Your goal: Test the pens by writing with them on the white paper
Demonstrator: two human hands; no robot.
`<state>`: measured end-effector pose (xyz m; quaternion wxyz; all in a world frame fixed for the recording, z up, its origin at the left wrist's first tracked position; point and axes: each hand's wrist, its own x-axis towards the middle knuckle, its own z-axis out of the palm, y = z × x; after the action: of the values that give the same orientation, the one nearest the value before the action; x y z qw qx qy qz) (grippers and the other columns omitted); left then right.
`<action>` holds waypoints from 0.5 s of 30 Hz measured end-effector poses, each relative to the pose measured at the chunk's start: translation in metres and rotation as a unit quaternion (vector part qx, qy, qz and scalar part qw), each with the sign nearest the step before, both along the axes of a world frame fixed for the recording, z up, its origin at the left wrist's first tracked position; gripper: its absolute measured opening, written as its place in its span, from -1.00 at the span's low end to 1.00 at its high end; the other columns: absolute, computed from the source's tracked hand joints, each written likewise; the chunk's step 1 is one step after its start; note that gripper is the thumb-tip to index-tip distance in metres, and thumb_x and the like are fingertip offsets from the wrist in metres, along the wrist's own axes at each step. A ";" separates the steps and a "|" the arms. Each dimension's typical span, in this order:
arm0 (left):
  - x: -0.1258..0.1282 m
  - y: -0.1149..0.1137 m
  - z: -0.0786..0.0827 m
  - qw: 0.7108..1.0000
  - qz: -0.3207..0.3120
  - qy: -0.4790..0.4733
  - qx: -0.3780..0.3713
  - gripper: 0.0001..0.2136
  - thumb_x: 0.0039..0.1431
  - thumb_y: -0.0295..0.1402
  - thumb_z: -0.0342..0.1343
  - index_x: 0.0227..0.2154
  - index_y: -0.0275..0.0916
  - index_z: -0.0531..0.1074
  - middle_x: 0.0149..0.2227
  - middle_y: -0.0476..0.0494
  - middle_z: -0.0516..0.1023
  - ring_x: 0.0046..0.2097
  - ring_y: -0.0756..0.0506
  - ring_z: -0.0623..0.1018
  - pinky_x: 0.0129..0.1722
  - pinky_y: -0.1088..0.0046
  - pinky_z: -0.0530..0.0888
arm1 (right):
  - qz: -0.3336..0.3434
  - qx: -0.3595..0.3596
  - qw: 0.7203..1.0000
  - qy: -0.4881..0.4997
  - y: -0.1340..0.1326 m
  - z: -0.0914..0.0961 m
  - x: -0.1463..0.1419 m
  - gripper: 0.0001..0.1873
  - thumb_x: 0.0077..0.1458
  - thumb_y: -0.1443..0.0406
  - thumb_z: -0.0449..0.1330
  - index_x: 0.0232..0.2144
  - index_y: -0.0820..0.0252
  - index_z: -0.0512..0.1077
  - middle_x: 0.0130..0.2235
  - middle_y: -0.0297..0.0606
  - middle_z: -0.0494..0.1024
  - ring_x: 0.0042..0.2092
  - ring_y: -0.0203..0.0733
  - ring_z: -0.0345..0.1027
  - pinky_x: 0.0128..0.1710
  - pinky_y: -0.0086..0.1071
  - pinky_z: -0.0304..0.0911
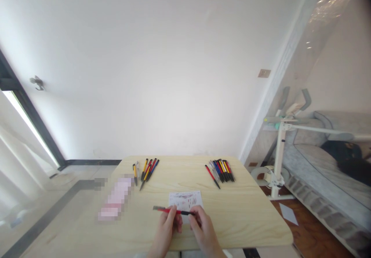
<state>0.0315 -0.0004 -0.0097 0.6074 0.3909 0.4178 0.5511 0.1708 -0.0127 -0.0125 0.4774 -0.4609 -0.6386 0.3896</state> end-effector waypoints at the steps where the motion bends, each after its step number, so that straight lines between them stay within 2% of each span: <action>1: 0.000 0.000 0.000 1.000 -0.001 0.001 -0.001 -0.65 0.05 -0.16 -0.04 -0.71 -0.28 0.27 -0.71 0.00 0.31 -0.65 0.04 0.31 -0.61 0.52 0.22 | 0.002 -0.005 1.000 -0.003 0.000 0.001 0.000 -0.81 0.11 0.19 -0.01 -0.36 0.19 0.27 -0.58 -0.43 0.23 -0.55 -0.34 0.13 -0.57 -0.51 0.01; 5: 0.000 0.000 0.003 1.000 -0.005 0.008 0.006 -0.64 0.07 -0.16 -0.06 -0.72 -0.27 0.25 -0.72 -0.01 0.32 -0.66 0.04 0.31 -0.61 0.52 0.22 | 0.011 -0.032 0.999 -0.012 -0.001 0.004 0.000 -0.78 0.12 0.17 -0.03 -0.41 0.19 0.27 -0.62 -0.44 0.24 -0.58 -0.35 0.15 -0.57 -0.51 0.02; 11: 0.001 -0.001 0.005 1.000 -0.017 0.024 0.001 -0.64 0.07 -0.16 -0.06 -0.71 -0.27 0.25 -0.72 -0.02 0.35 -0.67 0.03 0.32 -0.62 0.52 0.22 | 0.003 -0.044 0.999 -0.023 -0.001 0.008 0.000 -0.65 0.14 0.16 -0.07 -0.61 0.20 0.20 -0.68 -0.46 0.17 -0.60 -0.38 0.08 -0.58 -0.51 -0.02; 13: 0.001 -0.001 0.004 1.000 -0.018 0.011 -0.006 -0.64 0.07 -0.17 -0.06 -0.71 -0.28 0.27 -0.72 -0.02 0.35 -0.66 0.03 0.32 -0.62 0.52 0.22 | 0.007 -0.044 0.999 -0.018 -0.002 0.011 0.000 -0.69 0.13 0.16 -0.05 -0.56 0.21 0.24 -0.67 -0.47 0.16 -0.60 -0.38 0.07 -0.59 -0.51 -0.03; 15: 0.001 0.000 0.002 1.000 -0.014 -0.011 -0.014 -0.66 0.06 -0.18 -0.04 -0.71 -0.29 0.28 -0.71 -0.01 0.34 -0.66 0.03 0.32 -0.62 0.52 0.22 | 0.010 -0.039 0.999 -0.006 -0.003 0.014 0.000 -0.79 0.09 0.18 0.01 -0.40 0.22 0.29 -0.63 -0.47 0.19 -0.58 -0.37 0.08 -0.59 -0.52 -0.02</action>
<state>0.0324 -0.0001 -0.0075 0.6249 0.3820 0.4132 0.5411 0.1711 -0.0156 0.0016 0.4514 -0.4750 -0.6307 0.4158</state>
